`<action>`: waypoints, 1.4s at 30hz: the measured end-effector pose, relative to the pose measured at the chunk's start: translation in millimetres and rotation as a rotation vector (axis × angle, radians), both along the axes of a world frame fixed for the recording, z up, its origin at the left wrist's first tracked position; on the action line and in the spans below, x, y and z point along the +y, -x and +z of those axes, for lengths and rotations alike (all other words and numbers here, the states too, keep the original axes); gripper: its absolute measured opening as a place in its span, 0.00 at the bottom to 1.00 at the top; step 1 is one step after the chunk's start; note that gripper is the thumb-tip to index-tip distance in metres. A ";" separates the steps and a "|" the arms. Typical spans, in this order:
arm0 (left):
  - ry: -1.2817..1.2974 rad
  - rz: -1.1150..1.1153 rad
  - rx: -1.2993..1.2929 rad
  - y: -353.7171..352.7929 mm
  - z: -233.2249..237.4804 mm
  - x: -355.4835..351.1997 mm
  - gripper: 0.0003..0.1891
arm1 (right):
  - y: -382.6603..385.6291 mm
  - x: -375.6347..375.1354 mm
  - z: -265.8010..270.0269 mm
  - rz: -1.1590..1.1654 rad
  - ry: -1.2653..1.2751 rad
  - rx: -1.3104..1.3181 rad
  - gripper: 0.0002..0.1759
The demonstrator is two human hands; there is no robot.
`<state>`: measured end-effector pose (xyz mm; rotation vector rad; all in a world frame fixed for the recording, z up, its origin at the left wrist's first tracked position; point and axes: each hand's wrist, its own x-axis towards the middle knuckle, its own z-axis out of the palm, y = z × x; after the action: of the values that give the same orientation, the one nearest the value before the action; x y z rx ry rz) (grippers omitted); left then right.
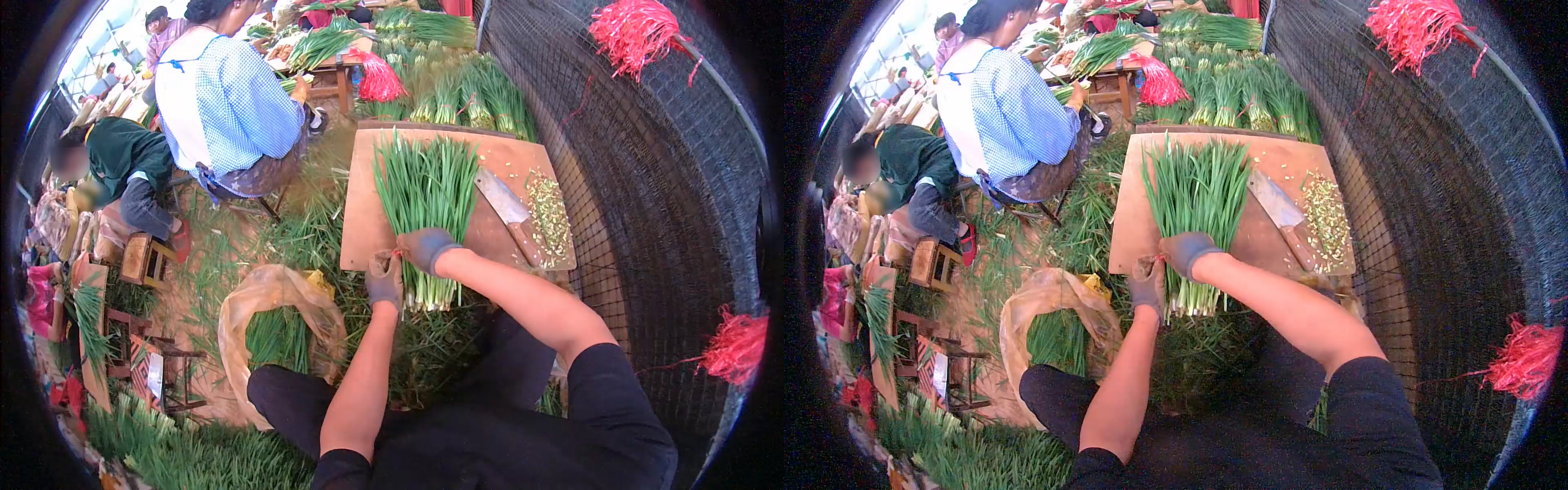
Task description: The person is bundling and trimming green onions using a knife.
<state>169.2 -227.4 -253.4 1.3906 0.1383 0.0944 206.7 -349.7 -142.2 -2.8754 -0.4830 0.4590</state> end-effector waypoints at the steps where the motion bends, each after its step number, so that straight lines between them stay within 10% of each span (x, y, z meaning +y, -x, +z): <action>1: 0.016 0.003 -0.002 -0.2 1.3 -0.6 0.08 | -0.5 1.2 -1.0 -0.003 0.014 -0.013 0.13; 42: -0.034 -0.011 -0.027 6.5 -4.0 -7.7 0.13 | 16.2 1.9 4.4 -0.034 -0.045 -0.141 0.14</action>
<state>162.7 -235.1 -257.4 1.4235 0.1075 0.1070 190.5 -347.7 -137.7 -2.8801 -0.4589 0.2373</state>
